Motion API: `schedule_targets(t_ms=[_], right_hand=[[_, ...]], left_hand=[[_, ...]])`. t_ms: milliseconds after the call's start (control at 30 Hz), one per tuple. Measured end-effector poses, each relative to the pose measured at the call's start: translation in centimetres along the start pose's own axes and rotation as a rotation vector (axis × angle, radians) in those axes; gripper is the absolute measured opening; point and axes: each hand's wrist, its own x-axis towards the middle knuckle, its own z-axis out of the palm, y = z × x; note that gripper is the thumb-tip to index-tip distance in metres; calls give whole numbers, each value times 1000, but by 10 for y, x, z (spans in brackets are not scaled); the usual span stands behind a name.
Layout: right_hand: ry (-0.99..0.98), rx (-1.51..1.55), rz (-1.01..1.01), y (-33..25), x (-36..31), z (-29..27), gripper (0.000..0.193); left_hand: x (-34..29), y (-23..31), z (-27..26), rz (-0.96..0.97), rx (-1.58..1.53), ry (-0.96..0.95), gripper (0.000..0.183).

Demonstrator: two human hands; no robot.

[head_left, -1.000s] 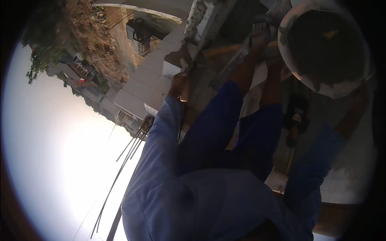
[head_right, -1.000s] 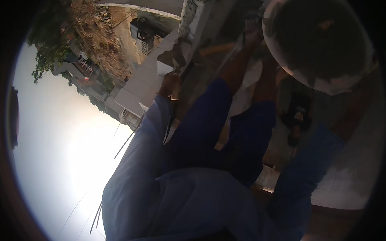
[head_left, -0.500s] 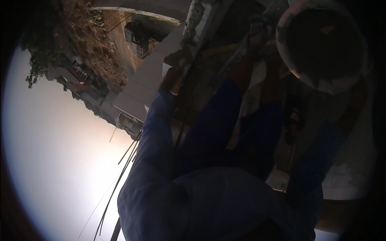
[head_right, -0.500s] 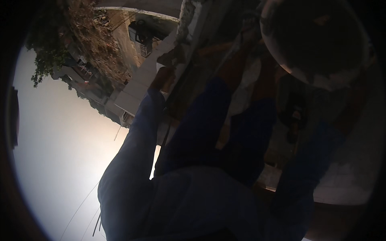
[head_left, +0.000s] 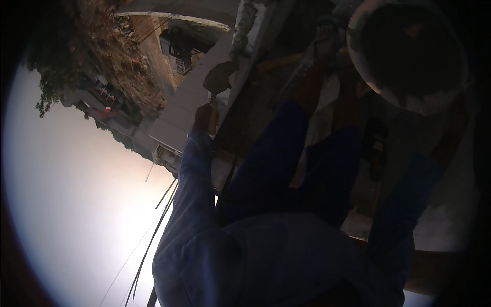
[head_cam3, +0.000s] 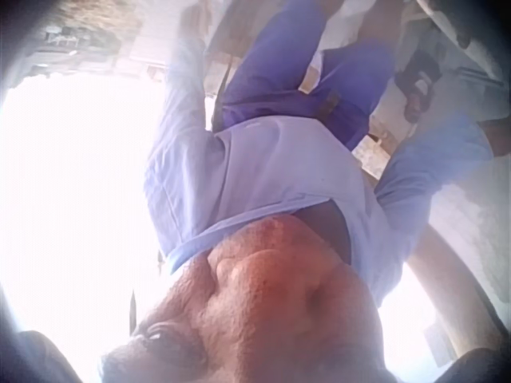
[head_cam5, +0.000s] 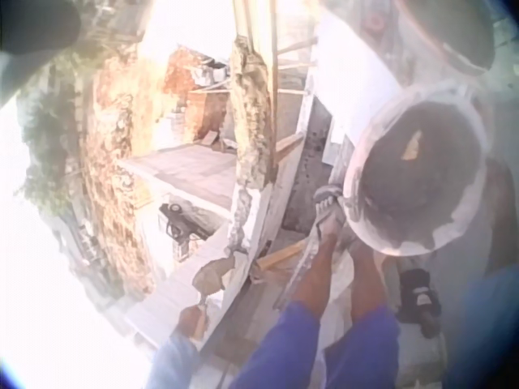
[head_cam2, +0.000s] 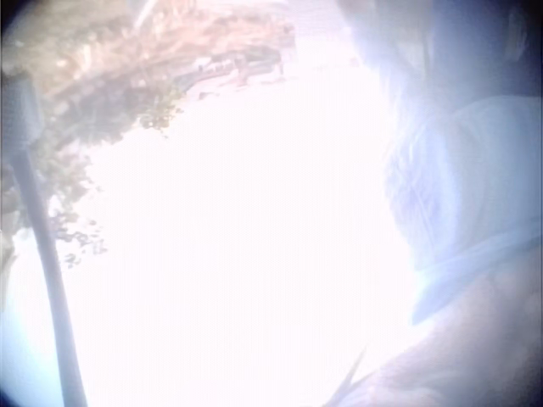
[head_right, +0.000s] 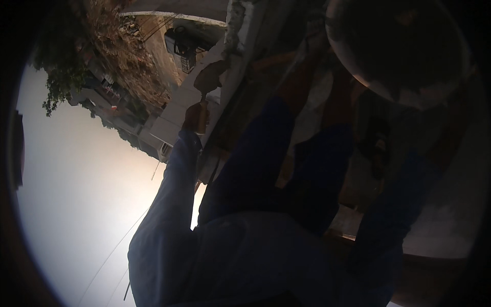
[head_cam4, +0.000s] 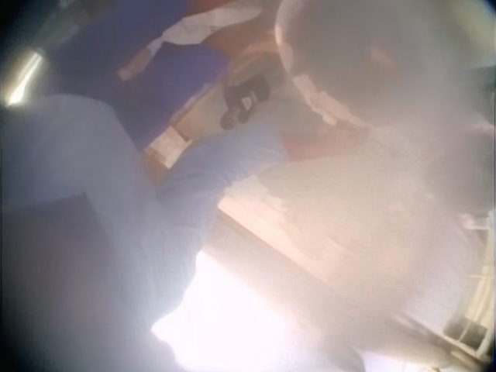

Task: The person applies mortar from a bucket onto a wall surface with a trowel, places a lightweight concrete block onto the mortar, and secures it by hammering nails through the block into the structure.

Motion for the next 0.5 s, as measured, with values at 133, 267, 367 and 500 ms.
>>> schedule_targets(t_ms=[133,267,367,500], right_hand=[[1,82,45,-12,1,0,38],[2,162,90,-22,-1,-1,38],[8,224,134,-32,-6,-12,38],[3,348,179,-49,-2,-12,38]], left_hand=[[-33,-65,-31,-109,-161,-100,29],[-62,-98,-37,-22,-90,-45,25],[-76,-84,-16,315,280,-8,23],[-118,9,89,955,753,40,31]])
